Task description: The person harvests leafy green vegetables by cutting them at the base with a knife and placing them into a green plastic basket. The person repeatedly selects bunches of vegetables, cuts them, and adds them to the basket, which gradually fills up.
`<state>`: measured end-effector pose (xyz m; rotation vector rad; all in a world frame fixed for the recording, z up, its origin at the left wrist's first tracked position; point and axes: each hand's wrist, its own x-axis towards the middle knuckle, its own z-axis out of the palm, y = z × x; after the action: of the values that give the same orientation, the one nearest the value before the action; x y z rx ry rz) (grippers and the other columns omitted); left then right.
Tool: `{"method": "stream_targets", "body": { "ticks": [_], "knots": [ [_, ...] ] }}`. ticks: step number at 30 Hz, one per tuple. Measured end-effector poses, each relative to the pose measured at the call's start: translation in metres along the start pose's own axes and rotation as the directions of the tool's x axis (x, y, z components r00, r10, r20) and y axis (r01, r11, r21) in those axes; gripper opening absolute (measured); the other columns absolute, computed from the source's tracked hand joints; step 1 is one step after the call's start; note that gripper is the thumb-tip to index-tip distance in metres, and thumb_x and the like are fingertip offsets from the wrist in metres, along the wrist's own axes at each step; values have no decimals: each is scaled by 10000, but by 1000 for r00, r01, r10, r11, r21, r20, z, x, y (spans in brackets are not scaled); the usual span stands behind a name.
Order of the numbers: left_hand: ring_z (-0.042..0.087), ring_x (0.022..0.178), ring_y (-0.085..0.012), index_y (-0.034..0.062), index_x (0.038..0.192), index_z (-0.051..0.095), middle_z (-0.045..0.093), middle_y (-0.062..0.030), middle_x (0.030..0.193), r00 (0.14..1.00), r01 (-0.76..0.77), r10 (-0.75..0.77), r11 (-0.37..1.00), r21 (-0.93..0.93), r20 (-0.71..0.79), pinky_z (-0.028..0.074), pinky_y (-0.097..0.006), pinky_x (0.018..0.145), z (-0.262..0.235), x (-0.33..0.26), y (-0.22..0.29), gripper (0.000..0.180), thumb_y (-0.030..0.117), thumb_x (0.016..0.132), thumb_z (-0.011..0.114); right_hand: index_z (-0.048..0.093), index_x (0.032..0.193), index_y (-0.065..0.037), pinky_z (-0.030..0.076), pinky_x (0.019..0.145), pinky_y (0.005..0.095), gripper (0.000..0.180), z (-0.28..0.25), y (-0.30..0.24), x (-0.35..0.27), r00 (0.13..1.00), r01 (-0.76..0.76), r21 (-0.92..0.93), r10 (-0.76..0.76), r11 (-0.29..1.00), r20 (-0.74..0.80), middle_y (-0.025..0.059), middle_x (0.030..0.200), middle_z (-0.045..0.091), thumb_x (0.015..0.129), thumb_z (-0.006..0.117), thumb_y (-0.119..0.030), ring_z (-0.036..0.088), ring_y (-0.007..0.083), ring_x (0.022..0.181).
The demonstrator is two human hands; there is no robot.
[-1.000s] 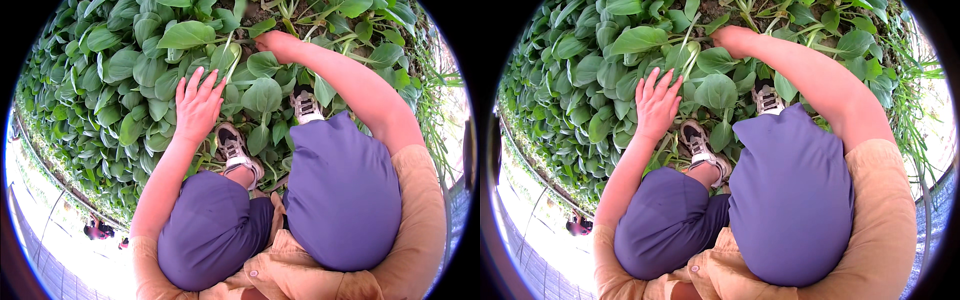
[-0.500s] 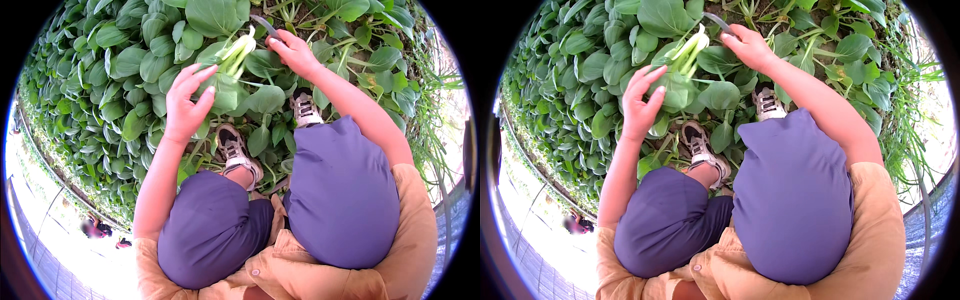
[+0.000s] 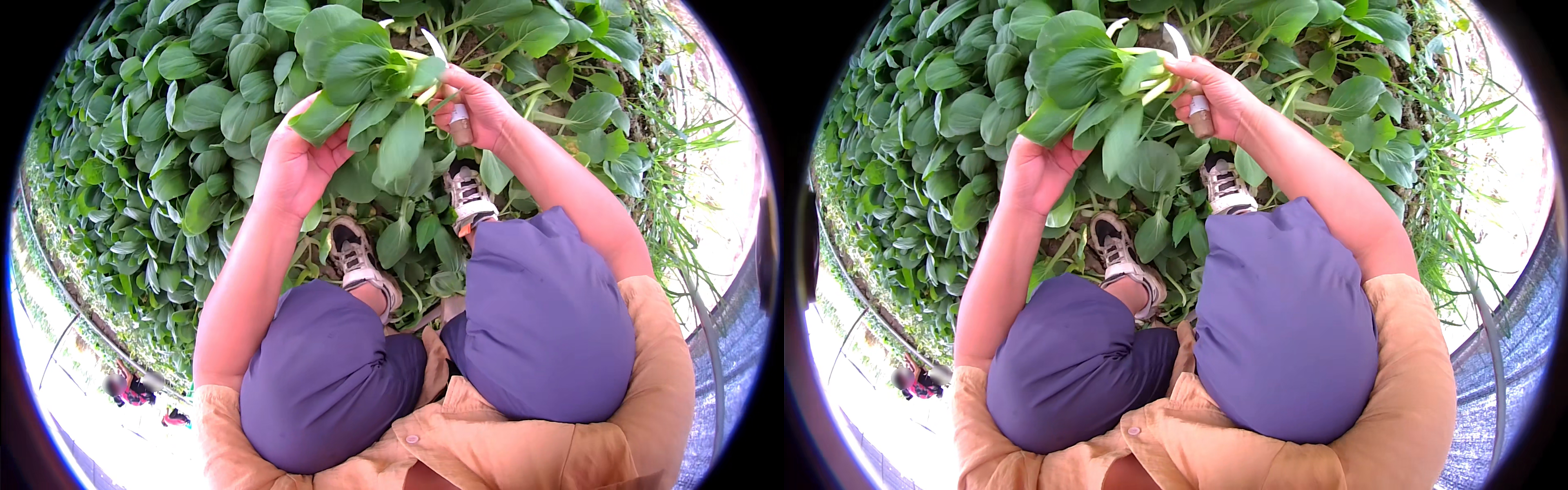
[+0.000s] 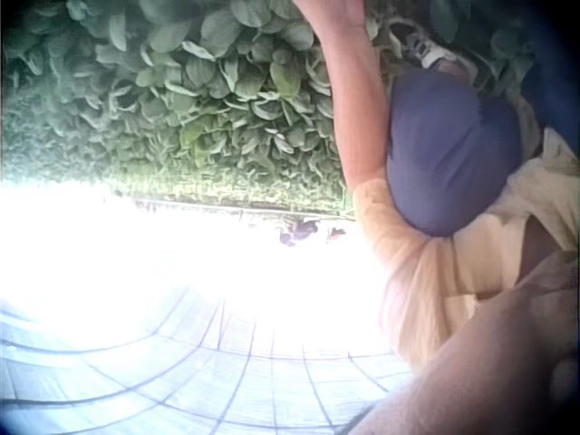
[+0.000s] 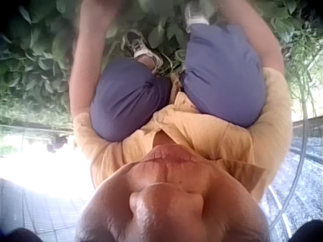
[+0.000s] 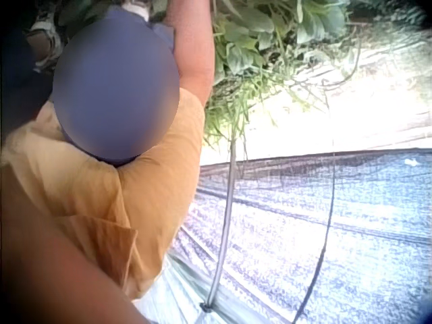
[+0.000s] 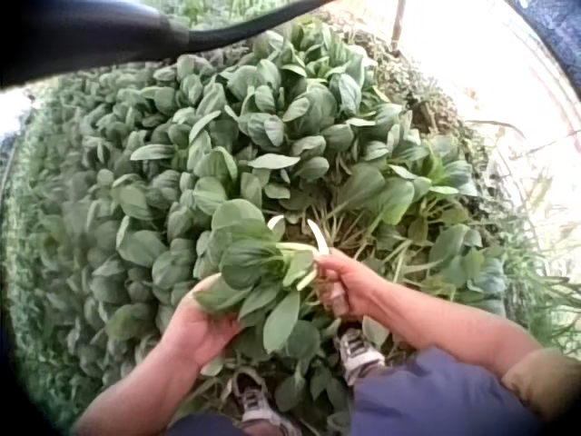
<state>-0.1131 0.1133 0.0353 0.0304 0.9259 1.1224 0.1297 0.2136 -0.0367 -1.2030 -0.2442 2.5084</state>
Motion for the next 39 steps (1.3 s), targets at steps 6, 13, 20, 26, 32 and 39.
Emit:
{"method": "stream_targets", "body": {
  "ticks": [6,13,20,26,32,39],
  "knots": [
    [662,1032,-285,15,1281,512,633,-118,1176,987,163,-159,968,191,-36,554,-411,914,6,1,-16,369,-11,914,486,587,1052,-64,455,511,205,279,-19,-50,-32,999,29,-141,-33,990,-26,13,858,605,885,692,-260,508,65,588],
    [665,954,-237,6,1208,560,648,-86,1095,989,146,-150,969,198,4,536,-446,964,23,10,-24,288,6,928,494,578,1049,-27,469,486,210,265,-25,-86,-54,985,-128,-113,113,985,-132,58,844,628,922,632,-254,509,66,552],
    [652,979,-209,29,1266,532,644,-93,1156,986,151,-159,979,140,48,507,-413,972,10,11,-18,331,92,942,507,592,1052,-43,448,481,200,280,-43,-54,-30,994,-86,113,94,990,-62,60,829,619,942,574,-300,488,70,540],
    [636,1012,-176,53,1359,475,608,-92,1248,990,132,-140,974,183,32,503,-344,928,0,12,-10,423,179,956,500,602,1010,-66,423,470,211,304,-53,-48,-25,993,-29,178,49,984,-110,26,799,615,946,583,-363,475,72,541],
    [537,1223,-223,34,1375,461,568,-123,1311,998,58,-65,971,231,23,417,-372,1031,8,18,-1,533,425,1019,388,579,1085,-45,445,507,200,310,-41,-52,-33,999,15,-28,-16,999,-33,10,849,626,929,594,-312,511,52,591],
    [557,1203,-234,25,1431,361,548,-161,1331,913,130,-326,803,581,245,423,-378,1033,29,8,-15,843,457,807,729,557,1221,-70,459,555,203,387,58,-17,-59,977,195,-527,-114,827,183,-1,934,629,897,694,-231,543,36,710]
  ]
}}
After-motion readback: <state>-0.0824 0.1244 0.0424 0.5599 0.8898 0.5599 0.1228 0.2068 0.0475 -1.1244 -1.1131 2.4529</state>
